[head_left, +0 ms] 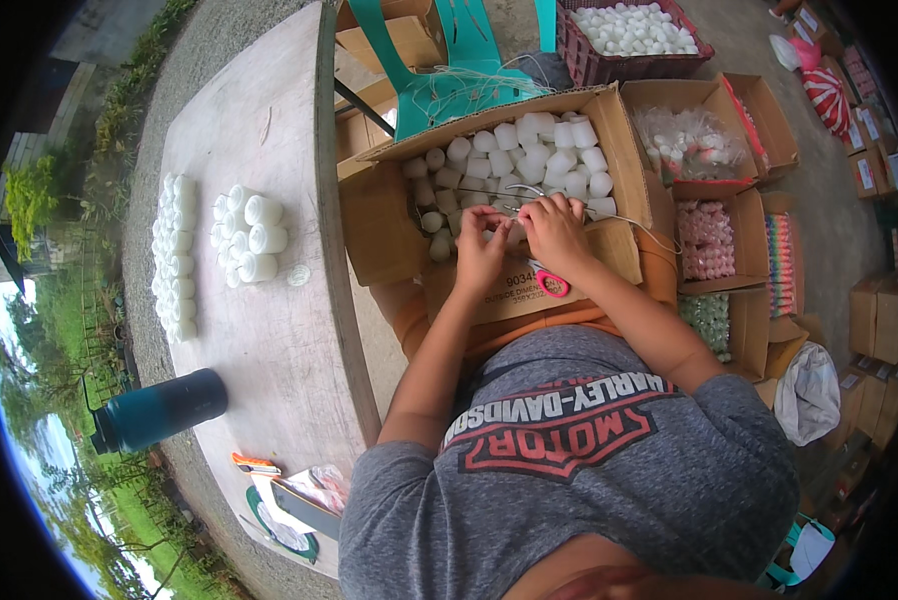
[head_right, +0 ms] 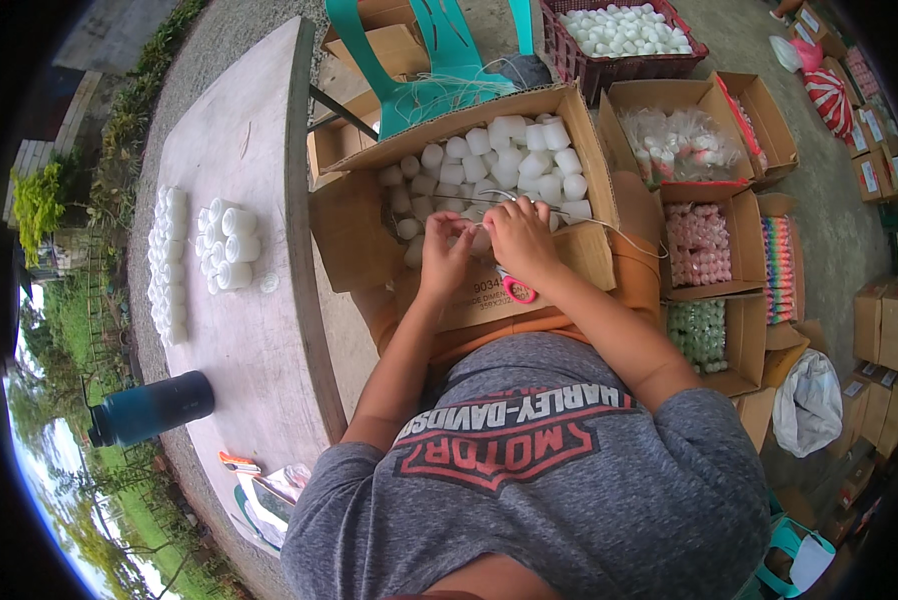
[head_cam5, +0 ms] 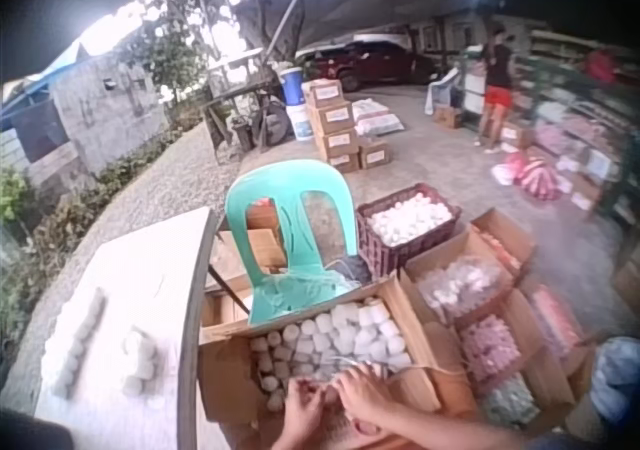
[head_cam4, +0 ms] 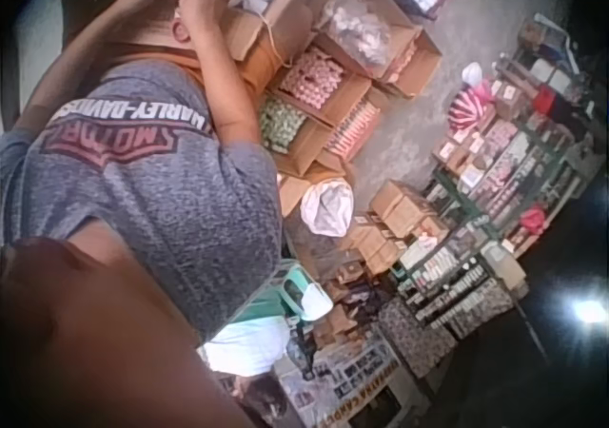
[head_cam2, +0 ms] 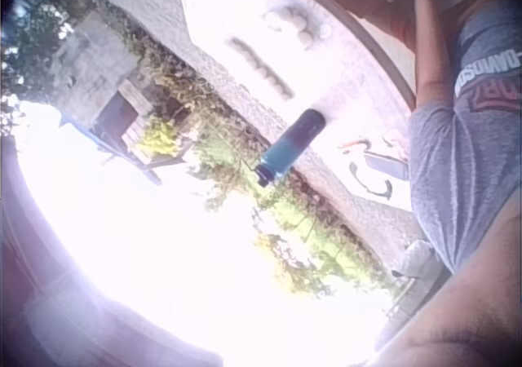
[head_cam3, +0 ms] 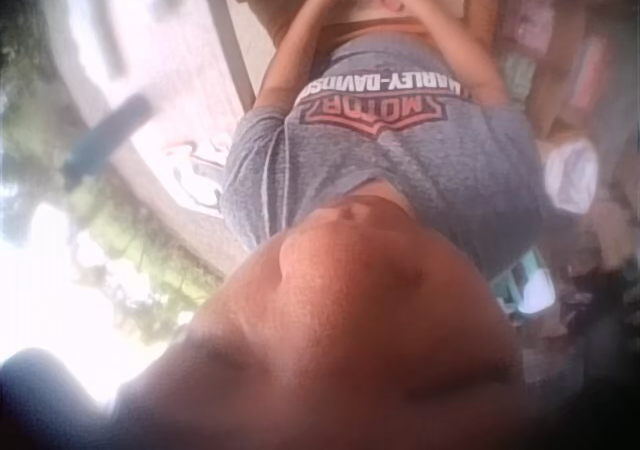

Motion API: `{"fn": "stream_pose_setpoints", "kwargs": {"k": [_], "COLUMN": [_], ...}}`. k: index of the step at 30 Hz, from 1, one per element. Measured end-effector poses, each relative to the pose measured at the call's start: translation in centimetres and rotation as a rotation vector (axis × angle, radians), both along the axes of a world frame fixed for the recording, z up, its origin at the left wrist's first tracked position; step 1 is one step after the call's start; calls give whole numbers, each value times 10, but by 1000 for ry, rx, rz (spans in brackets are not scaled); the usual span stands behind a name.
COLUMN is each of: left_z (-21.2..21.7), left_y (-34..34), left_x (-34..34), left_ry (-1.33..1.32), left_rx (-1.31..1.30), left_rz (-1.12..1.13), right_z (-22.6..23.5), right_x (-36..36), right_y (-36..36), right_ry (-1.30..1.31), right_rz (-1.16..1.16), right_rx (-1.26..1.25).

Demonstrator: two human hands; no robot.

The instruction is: The person uses pliers to insert wicks into small white cylindrical candles and then ties a string around each candle. The person handles candles one at a time from a cardboard box and places finished units on a nearby table.

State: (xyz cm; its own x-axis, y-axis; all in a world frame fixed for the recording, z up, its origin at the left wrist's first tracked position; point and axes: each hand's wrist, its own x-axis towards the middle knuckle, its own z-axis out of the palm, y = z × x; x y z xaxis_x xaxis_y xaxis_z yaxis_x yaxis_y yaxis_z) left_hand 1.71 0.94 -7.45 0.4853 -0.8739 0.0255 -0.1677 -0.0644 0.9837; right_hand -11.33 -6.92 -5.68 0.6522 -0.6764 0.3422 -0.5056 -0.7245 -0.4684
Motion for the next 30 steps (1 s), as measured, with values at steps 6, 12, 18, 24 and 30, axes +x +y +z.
{"fn": "stream_pose_setpoints", "kwargs": {"k": [6, 12, 18, 24, 30], "left_z": [7, 7, 17, 22, 30], "left_y": [-2, 1, 6, 8, 11], "left_x": [6, 1, -8, -4, 0], "left_ry": [531, 418, -539, -653, -747], "left_rx": [115, 128, 65, 27, -10], "left_rz": [29, 5, -123, -102, -53], "right_z": [1, 3, 13, -11, 51], "right_x": [4, -3, -6, -4, -32], "right_y": [1, 7, 6, 1, 3], "right_ry": [-105, -194, -54, -475, -107], "right_rz": [-29, -21, -16, 13, 165], "right_rx": [26, -80, -113, 787, 313]}}
